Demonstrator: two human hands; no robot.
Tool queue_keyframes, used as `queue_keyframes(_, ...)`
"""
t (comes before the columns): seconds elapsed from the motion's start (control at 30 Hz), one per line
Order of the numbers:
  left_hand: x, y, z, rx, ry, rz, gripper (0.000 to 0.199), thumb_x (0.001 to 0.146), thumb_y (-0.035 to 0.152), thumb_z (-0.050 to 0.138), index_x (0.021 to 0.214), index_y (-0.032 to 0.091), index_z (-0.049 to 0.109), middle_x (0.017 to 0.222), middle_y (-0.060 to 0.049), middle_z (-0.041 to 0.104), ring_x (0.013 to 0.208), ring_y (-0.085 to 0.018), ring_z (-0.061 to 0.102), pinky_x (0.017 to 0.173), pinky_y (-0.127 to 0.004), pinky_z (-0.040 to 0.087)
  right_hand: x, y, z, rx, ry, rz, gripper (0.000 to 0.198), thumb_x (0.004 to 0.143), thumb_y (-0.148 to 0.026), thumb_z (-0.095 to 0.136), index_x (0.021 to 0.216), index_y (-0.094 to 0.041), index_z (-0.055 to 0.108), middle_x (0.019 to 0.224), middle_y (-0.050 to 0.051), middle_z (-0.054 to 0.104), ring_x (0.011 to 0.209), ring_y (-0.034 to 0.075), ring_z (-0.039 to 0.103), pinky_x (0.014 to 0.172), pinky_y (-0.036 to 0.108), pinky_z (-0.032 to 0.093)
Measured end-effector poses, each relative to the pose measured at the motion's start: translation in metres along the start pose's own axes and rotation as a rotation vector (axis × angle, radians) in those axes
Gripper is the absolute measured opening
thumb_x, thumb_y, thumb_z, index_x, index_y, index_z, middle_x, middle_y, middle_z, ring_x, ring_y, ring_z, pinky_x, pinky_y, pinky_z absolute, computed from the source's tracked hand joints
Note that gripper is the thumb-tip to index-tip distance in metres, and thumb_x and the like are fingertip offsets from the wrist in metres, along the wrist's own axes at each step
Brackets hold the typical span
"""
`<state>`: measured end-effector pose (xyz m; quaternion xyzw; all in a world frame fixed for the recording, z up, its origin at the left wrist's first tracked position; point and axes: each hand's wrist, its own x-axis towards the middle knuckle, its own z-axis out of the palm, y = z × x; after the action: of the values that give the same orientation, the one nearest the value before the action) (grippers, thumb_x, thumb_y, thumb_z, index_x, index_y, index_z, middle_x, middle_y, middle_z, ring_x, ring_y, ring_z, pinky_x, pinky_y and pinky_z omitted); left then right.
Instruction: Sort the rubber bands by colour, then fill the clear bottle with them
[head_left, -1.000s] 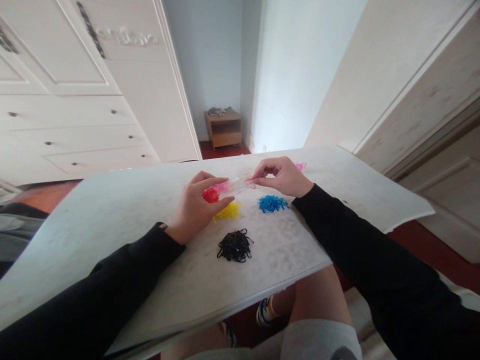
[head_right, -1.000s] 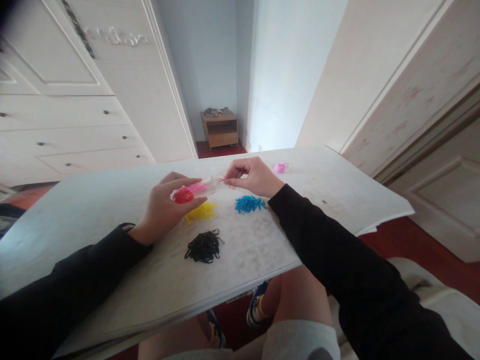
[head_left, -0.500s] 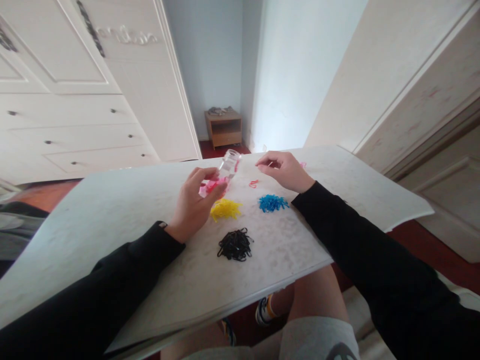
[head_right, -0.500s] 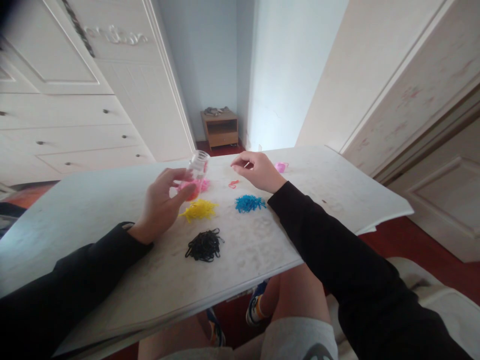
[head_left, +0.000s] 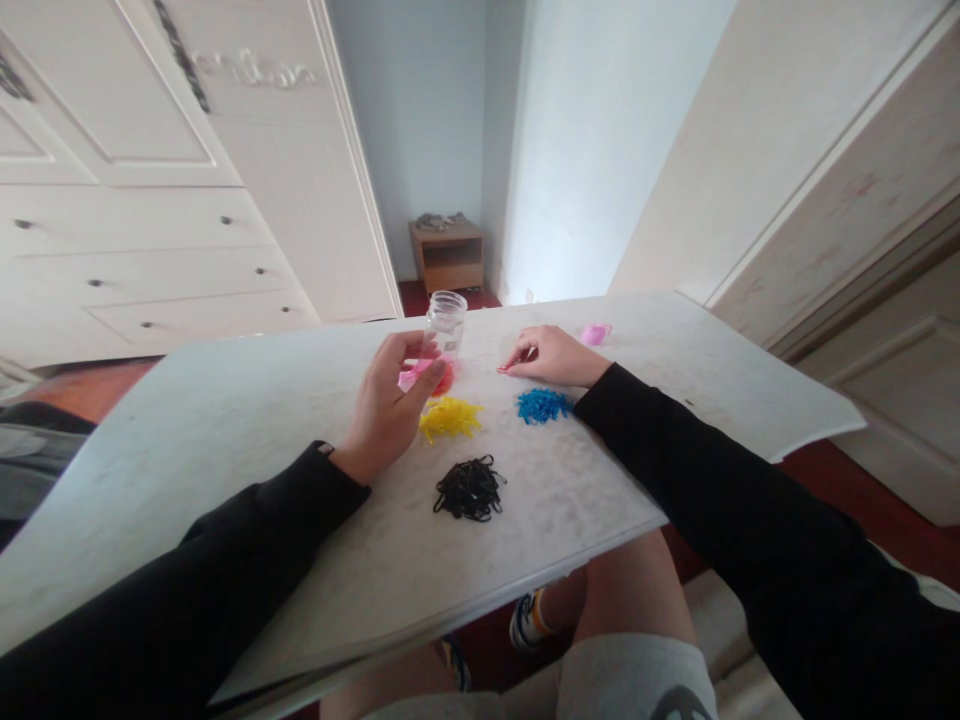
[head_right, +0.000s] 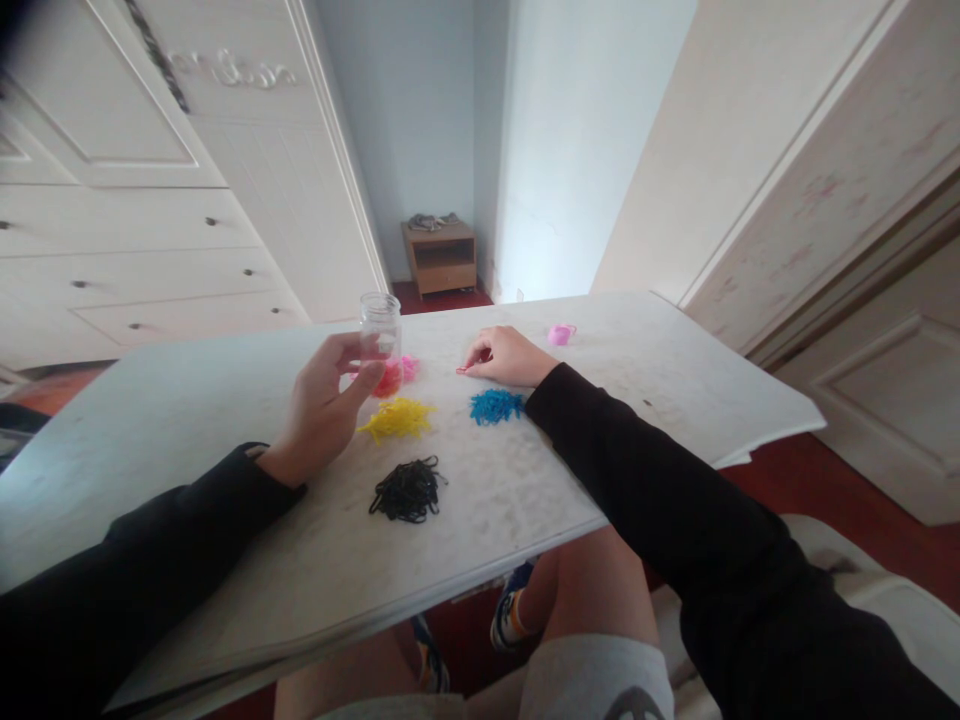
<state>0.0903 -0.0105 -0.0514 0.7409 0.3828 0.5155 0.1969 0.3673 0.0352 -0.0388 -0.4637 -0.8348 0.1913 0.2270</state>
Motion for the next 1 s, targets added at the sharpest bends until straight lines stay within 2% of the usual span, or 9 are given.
queue_keyframes(0.2, 0.0, 0.0, 0.0, 0.023, 0.004, 0.003, 0.021, 0.094, 0.037, 0.065, 0.108, 0.022, 0.063, 0.106, -0.006, 0.071, 0.1, -0.022, 0.068, 0.089, -0.042, 0.057, -0.001, 0.0, -0.002, -0.039, -0.01, -0.005, 0.007, 0.08, -0.019, 0.071, 0.078, -0.014, 0.075, 0.081, 0.006, 0.07, 0.073, 0.016, 0.061, 0.071, 0.029, 0.045)
queue_keyframes(0.3, 0.0, 0.001, -0.001, 0.076, 0.018, 0.023, 0.023, 0.089, 0.035, 0.071, 0.108, 0.021, 0.067, 0.104, -0.005, 0.069, 0.098, -0.021, 0.067, 0.087, -0.04, 0.057, -0.003, -0.002, -0.007, -0.03, 0.041, 0.02, 0.005, 0.083, -0.016, 0.066, 0.078, -0.015, 0.069, 0.082, 0.006, 0.07, 0.075, 0.016, 0.061, 0.073, 0.031, 0.046)
queue_keyframes(0.4, 0.0, 0.001, -0.001, 0.117, 0.024, 0.047, 0.028, 0.086, 0.034, 0.076, 0.111, 0.022, 0.07, 0.105, -0.004, 0.068, 0.097, -0.021, 0.065, 0.089, -0.04, 0.057, -0.005, -0.008, -0.014, 0.081, 0.17, 0.014, 0.006, 0.087, -0.02, 0.066, 0.082, -0.017, 0.065, 0.083, 0.005, 0.07, 0.078, 0.017, 0.062, 0.074, 0.032, 0.047)
queue_keyframes(0.53, 0.0, 0.001, -0.001, 0.139, 0.018, 0.068, 0.03, 0.084, 0.032, 0.079, 0.112, 0.023, 0.074, 0.105, -0.004, 0.068, 0.097, -0.021, 0.065, 0.093, -0.04, 0.057, -0.009, -0.019, -0.02, 0.336, 0.287, -0.04, 0.017, 0.09, -0.034, 0.07, 0.087, -0.019, 0.063, 0.079, 0.003, 0.067, 0.075, 0.016, 0.063, 0.072, 0.033, 0.051)
queue_keyframes(0.7, 0.0, 0.0, -0.001, 0.14, -0.001, 0.06, 0.031, 0.082, 0.032, 0.082, 0.111, 0.025, 0.076, 0.103, -0.004, 0.067, 0.095, -0.021, 0.064, 0.091, -0.039, 0.058, -0.013, -0.034, -0.017, 0.481, 0.267, -0.094, 0.029, 0.081, -0.045, 0.08, 0.085, -0.019, 0.069, 0.078, 0.003, 0.07, 0.074, 0.016, 0.066, 0.072, 0.034, 0.055)
queue_keyframes(0.87, 0.0, -0.003, 0.0, 0.132, -0.023, 0.063, 0.033, 0.081, 0.034, 0.083, 0.112, 0.025, 0.076, 0.103, -0.003, 0.067, 0.094, -0.02, 0.064, 0.09, -0.039, 0.058, -0.013, -0.043, -0.007, 0.475, 0.247, -0.17, 0.026, 0.078, -0.041, 0.084, 0.082, -0.018, 0.073, 0.081, 0.004, 0.072, 0.075, 0.016, 0.064, 0.074, 0.035, 0.055)
queue_keyframes(1.0, 0.0, -0.003, 0.0, 0.125, -0.041, 0.069, 0.034, 0.08, 0.034, 0.084, 0.112, 0.026, 0.076, 0.102, -0.003, 0.067, 0.092, -0.02, 0.064, 0.089, -0.039, 0.058, -0.013, -0.05, -0.003, 0.474, 0.273, -0.177, 0.026, 0.079, -0.042, 0.083, 0.08, -0.019, 0.072, 0.079, 0.004, 0.071, 0.074, 0.016, 0.063, 0.073, 0.035, 0.055)
